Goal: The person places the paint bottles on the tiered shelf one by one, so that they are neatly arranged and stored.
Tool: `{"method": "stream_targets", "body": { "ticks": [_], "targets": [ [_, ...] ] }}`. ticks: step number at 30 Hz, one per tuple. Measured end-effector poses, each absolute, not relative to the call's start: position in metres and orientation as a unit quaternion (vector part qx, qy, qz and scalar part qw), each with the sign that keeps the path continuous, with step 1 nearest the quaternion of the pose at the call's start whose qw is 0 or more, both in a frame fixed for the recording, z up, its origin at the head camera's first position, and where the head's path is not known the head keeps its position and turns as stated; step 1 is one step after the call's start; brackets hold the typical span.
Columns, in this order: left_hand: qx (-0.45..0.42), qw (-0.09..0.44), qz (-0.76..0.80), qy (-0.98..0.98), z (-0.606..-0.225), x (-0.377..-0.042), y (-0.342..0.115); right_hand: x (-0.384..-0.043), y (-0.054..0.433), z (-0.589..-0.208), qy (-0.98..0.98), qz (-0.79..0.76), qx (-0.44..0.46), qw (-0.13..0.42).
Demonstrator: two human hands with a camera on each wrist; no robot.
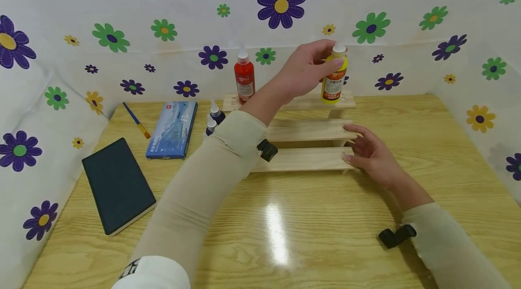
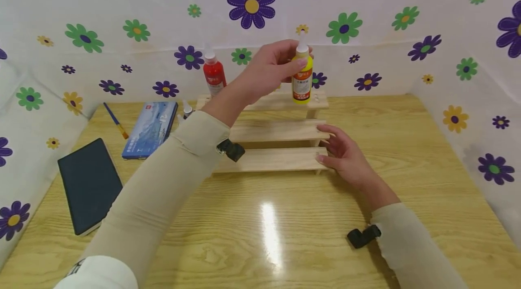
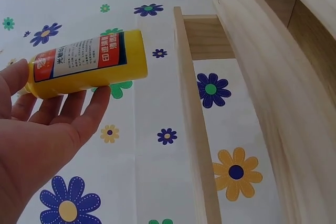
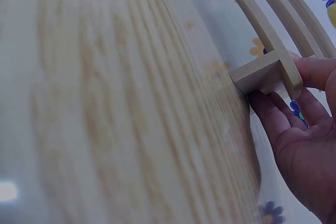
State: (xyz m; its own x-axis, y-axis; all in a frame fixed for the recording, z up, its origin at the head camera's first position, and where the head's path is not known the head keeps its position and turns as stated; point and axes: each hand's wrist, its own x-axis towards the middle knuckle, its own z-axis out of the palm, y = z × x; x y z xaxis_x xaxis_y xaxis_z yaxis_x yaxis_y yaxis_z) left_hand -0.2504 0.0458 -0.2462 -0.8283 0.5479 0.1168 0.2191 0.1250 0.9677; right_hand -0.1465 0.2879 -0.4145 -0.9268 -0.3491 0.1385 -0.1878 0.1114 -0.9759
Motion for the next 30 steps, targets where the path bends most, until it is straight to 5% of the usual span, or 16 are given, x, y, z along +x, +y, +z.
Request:
{"method": "stream_targets", "body": {
  "ticks": [30],
  "targets": [
    [0.203, 0.129, 0.553, 0.798, -0.261, -0.260, 0.072, -0.147, 0.286, -0.416, 0.710, -0.674, -0.193, 0.060]
  ]
}}
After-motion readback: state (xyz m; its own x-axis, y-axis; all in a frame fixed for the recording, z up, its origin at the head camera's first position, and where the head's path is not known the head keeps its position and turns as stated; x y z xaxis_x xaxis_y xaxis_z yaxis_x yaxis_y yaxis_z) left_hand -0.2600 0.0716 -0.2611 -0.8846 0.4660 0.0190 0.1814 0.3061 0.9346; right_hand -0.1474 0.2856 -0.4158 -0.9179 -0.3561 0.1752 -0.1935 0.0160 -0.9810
